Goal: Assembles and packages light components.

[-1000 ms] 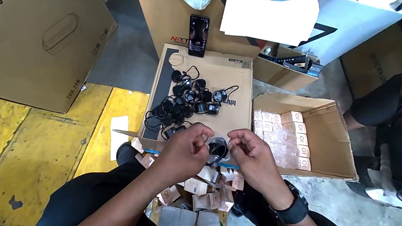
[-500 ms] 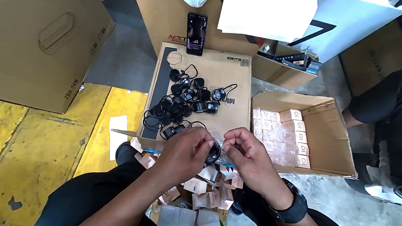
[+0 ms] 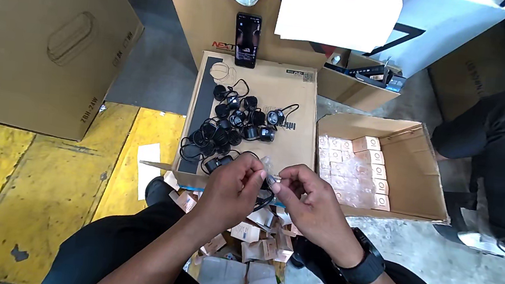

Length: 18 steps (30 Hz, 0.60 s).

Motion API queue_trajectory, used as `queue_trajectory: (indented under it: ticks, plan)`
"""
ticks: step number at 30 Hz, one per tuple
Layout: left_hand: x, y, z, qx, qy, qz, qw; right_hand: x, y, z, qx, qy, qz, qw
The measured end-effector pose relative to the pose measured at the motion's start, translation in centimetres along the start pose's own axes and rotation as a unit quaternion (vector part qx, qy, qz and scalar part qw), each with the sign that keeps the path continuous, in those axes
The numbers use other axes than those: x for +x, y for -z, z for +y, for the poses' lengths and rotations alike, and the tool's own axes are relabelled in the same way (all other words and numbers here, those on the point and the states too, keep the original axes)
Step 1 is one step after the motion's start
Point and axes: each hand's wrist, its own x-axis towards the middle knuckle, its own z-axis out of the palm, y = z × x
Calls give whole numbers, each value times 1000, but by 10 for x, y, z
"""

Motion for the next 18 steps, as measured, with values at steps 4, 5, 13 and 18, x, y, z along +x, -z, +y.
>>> queue_trajectory:
  ticks: [4,5,13,18]
  plan:
    - [1,0,3,-60,6,5,998,0,-4,-2,30,-48,-40,998]
    - [1,0,3,-64,7,6,998,0,-5,-2,39,-50,-39,997]
    - [1,-2,6,-72,41,64,994,-5,-10,1,-105,32,88,990]
    - [2,-3,7,-86,43,106,990,-6,-13,3,-58,129,119,983]
